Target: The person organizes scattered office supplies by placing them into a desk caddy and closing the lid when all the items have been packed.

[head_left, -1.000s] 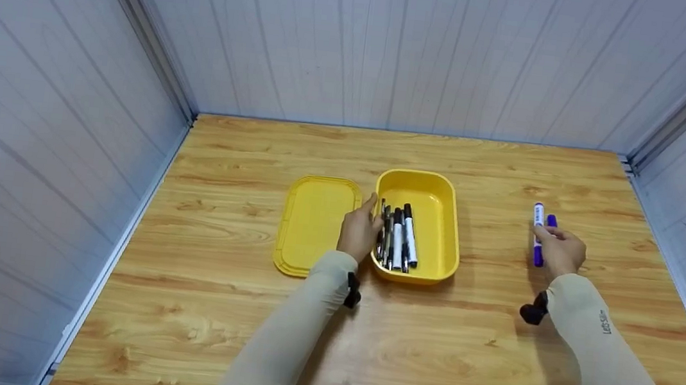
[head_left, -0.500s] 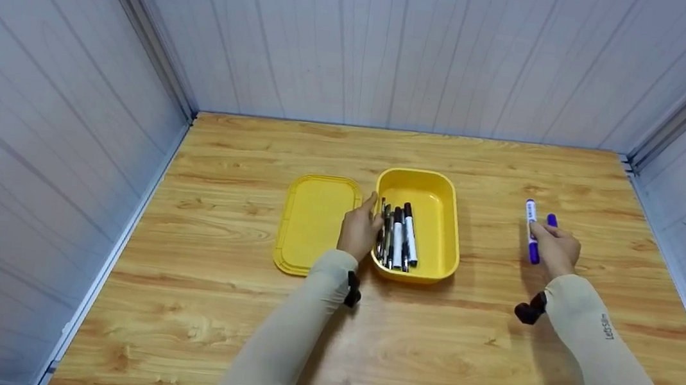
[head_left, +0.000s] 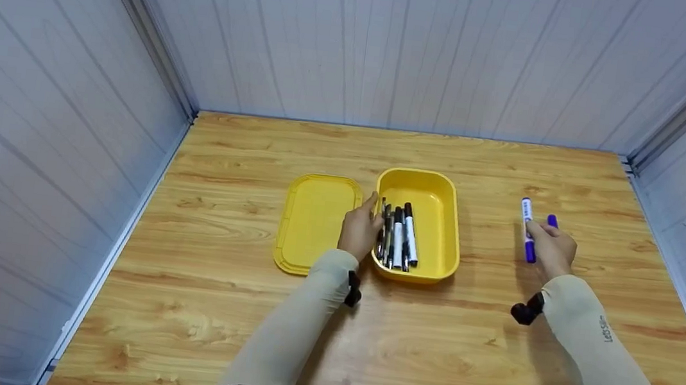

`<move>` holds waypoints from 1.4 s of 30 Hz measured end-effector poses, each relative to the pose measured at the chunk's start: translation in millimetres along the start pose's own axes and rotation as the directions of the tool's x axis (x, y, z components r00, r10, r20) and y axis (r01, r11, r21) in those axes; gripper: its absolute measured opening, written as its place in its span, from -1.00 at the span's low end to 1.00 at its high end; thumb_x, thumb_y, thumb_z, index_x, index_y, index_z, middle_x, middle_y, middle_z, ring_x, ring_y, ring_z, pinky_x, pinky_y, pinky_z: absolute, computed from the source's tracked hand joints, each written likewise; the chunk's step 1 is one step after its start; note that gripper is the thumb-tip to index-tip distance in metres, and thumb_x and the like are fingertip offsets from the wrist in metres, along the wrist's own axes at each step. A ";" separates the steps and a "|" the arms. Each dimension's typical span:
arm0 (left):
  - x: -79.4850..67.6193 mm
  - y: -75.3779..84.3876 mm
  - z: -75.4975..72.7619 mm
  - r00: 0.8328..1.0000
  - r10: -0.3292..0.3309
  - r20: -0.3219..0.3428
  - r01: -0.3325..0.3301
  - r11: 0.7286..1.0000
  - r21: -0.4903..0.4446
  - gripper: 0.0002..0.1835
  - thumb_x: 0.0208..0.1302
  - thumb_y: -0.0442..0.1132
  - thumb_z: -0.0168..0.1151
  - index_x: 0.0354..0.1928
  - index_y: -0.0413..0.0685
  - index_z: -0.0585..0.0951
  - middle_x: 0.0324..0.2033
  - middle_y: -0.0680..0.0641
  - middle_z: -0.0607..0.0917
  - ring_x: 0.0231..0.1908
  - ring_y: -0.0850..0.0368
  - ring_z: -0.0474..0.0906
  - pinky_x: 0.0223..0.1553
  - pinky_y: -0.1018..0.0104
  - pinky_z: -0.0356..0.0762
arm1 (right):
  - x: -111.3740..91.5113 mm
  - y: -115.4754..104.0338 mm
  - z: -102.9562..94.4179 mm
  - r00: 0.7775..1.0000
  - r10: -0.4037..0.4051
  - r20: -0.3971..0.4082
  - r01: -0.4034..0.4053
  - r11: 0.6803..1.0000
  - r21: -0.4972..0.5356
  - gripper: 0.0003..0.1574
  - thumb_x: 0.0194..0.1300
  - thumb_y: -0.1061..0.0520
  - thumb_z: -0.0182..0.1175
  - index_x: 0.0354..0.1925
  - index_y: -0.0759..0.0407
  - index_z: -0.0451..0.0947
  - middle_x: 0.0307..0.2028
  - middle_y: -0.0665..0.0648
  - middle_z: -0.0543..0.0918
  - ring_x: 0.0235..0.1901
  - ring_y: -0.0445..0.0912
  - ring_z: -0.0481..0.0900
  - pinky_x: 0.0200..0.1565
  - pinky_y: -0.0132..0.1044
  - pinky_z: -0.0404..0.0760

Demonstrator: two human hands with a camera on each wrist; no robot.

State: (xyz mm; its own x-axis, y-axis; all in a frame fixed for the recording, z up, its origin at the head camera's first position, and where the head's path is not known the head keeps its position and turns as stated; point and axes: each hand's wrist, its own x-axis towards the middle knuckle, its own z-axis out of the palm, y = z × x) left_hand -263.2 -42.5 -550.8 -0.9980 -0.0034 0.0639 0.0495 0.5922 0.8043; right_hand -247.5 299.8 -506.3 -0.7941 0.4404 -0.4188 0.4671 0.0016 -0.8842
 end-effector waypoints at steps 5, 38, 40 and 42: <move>0.2 -0.2 0.0 1.000 0.006 -0.007 -0.006 1.000 -0.004 -0.40 0.38 -0.29 0.05 0.46 -0.04 0.30 -0.70 0.11 0.30 -0.65 0.25 0.22 -0.55 0.41 0.26 | -0.4 1.1 6.6 1.000 -0.013 -0.009 0.012 1.000 -0.015 -0.54 0.24 -0.03 0.29 0.06 0.12 0.58 -0.39 -0.19 0.56 -0.34 -0.32 0.50 -0.38 -0.56 0.52; 0.4 -2.7 1.9 0.999 0.024 -0.027 -0.024 1.000 0.014 -0.41 0.40 -0.28 0.08 0.45 -0.07 0.31 -0.70 0.10 0.32 -0.65 0.25 0.24 -0.50 0.38 0.32 | -26.9 1.9 59.4 0.991 -0.103 0.090 0.099 0.994 0.047 -0.74 0.28 0.05 0.23 -0.09 0.10 0.60 -0.36 -0.09 0.60 -0.52 -0.29 0.49 -0.56 -0.48 0.46; 0.5 -2.3 1.8 1.000 0.020 -0.021 -0.020 1.000 0.010 -0.41 0.40 -0.28 0.08 0.46 -0.06 0.30 -0.70 0.10 0.32 -0.65 0.25 0.24 -0.51 0.39 0.32 | -27.3 1.8 62.2 0.991 -0.102 0.087 0.100 0.995 0.028 -0.72 0.29 0.04 0.23 -0.06 0.10 0.60 -0.34 -0.08 0.60 -0.49 -0.29 0.49 -0.54 -0.49 0.47; 0.8 -2.2 1.5 1.000 0.017 -0.017 -0.017 1.000 0.007 -0.41 0.40 -0.28 0.07 0.46 -0.05 0.30 -0.70 0.10 0.32 -0.66 0.25 0.23 -0.53 0.39 0.30 | -28.2 1.1 65.3 0.991 -0.107 0.086 0.107 0.994 0.012 -0.70 0.29 0.04 0.23 -0.05 0.12 0.60 -0.33 -0.07 0.60 -0.48 -0.29 0.50 -0.52 -0.49 0.48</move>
State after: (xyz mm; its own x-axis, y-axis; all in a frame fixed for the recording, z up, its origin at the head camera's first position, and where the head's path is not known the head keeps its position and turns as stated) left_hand -264.2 -42.6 -553.4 -0.9961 -0.0073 0.0876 0.0659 0.5978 0.7990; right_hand -250.0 228.8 -509.1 -0.8701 0.3590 -0.3378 0.3751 0.0377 -0.9262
